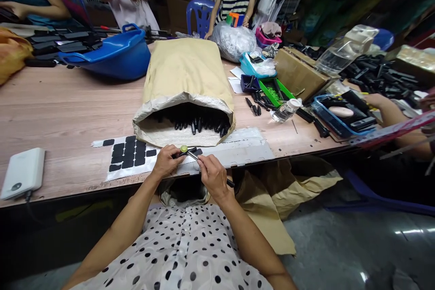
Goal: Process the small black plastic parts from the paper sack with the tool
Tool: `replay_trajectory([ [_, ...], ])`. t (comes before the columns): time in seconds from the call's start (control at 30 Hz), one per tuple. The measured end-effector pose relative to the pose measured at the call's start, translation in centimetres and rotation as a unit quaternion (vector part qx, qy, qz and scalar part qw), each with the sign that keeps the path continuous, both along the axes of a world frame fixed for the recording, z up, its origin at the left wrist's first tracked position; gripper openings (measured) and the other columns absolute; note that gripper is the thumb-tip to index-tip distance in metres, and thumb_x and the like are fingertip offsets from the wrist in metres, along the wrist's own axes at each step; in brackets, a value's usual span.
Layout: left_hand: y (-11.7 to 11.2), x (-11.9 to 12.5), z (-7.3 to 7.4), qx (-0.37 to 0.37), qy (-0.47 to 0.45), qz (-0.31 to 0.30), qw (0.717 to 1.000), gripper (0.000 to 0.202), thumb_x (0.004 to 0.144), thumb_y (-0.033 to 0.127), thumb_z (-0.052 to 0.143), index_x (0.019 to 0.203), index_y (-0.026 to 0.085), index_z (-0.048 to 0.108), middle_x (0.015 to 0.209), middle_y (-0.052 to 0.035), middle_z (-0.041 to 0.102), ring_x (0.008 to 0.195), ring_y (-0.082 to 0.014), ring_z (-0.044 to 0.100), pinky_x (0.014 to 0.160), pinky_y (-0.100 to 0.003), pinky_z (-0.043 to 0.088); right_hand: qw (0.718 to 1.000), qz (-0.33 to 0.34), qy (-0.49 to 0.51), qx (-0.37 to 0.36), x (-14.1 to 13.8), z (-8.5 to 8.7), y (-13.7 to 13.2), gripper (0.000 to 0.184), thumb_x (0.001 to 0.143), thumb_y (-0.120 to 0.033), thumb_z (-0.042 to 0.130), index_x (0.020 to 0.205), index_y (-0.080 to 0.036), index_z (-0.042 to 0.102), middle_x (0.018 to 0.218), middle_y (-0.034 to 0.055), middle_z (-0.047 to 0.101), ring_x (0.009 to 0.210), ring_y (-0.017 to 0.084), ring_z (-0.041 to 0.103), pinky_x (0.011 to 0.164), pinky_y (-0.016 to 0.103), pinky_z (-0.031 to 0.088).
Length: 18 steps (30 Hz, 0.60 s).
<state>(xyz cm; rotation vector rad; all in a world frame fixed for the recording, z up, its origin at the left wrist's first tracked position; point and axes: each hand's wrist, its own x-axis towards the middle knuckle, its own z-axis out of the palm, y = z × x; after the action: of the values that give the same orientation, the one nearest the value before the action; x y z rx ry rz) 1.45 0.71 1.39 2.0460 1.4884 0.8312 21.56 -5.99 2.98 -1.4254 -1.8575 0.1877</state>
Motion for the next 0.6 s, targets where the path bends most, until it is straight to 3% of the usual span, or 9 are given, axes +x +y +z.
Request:
replay_trajectory([
  [0.13,-0.1,0.1,0.0,0.003,0.0,0.004,1.0,0.011,0.077,0.021,0.073,0.085,0.025,0.08,0.068,0.0002,0.064,0.075,-0.0181,0.06,0.077,-0.032,0.047,0.999,-0.009,-0.041,-0.003,0.2,-0.2,-0.2,0.032,0.104,-0.032,0.045,0.104,-0.025,0.077,0.082,0.0046,0.07,0.077,0.018,0.067,0.069,0.026,0.051],
  [0.33,-0.1,0.1,-0.1,0.005,-0.006,0.006,1.0,0.013,0.076,0.023,0.073,0.086,0.027,0.08,0.069,0.0002,0.066,0.074,-0.0182,0.061,0.077,-0.032,0.049,0.999,-0.037,-0.011,-0.005,0.6,-0.4,0.0,0.032,0.104,-0.029,0.045,0.109,-0.025,0.076,0.088,0.0053,0.072,0.083,0.017,0.068,0.075,0.026,0.052],
  [0.6,-0.2,0.1,-0.3,0.019,-0.001,0.013,1.0,0.01,0.073,0.021,0.071,0.081,0.024,0.076,0.069,0.0003,0.066,0.073,-0.0182,0.062,0.077,-0.033,0.05,0.997,-0.063,-0.048,-0.003,1.4,-0.7,1.5,0.031,0.103,-0.03,0.045,0.107,-0.026,0.076,0.09,0.0052,0.072,0.085,0.018,0.067,0.075,0.026,0.05],
])
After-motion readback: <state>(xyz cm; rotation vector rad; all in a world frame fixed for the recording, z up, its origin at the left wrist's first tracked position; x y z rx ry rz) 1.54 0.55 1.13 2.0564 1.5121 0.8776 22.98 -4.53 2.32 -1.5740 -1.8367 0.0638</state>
